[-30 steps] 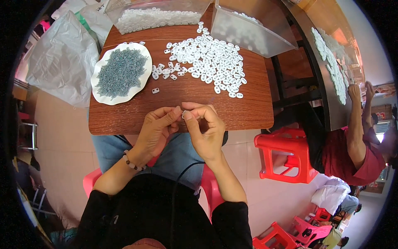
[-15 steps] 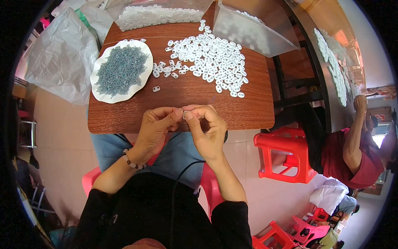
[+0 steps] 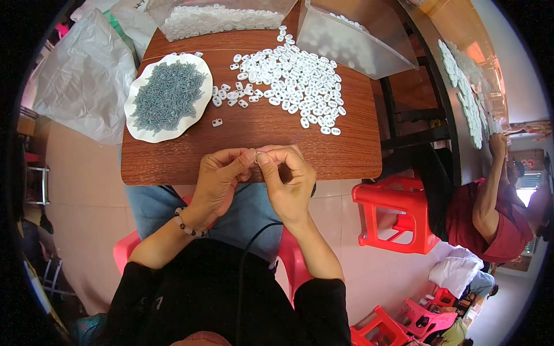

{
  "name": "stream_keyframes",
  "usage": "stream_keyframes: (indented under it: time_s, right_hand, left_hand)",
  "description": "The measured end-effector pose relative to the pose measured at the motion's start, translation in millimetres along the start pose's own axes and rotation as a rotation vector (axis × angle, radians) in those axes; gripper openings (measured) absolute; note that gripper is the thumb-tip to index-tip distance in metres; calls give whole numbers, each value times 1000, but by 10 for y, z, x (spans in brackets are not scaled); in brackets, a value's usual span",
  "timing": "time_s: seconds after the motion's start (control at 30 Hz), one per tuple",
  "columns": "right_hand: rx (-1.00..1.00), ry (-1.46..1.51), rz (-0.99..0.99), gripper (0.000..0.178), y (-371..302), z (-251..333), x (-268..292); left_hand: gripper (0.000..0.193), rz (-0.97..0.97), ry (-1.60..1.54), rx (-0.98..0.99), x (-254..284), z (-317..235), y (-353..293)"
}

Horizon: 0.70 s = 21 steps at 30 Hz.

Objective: The recorder is manually assembling small white plastic components by inserting tiny grey circular pieces into them.

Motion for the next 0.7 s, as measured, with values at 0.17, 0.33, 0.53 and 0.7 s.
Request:
stream_keyframes:
  time_s: [0.17, 0.33, 0.53, 0.7]
  right_hand:
    - [-94, 61, -22, 8, -18, -21, -3]
    - [-146, 124, -17, 9, -23, 4, -24]
    - [-207, 184, -13, 10, -32, 8, -46]
    - [-195, 173, -14, 9, -33, 7, -36]
  left_hand:
    - [20, 20, 22, 36, -7, -23, -37]
    - [27, 62, -42, 57, 30, -14, -7]
    - [30, 77, -64, 66, 46, -51, -7]
    - [23, 70, -73, 66, 40, -41, -6]
Point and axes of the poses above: each hand's wrist, its own y-axis towards the middle knuckle, its own x-axis out of the back of the hand, z = x × y, the point moved 3 cm from there along y, towards the middle knuckle, and after that the axes turned 14 degrees about -z, right-handed, at the moved point
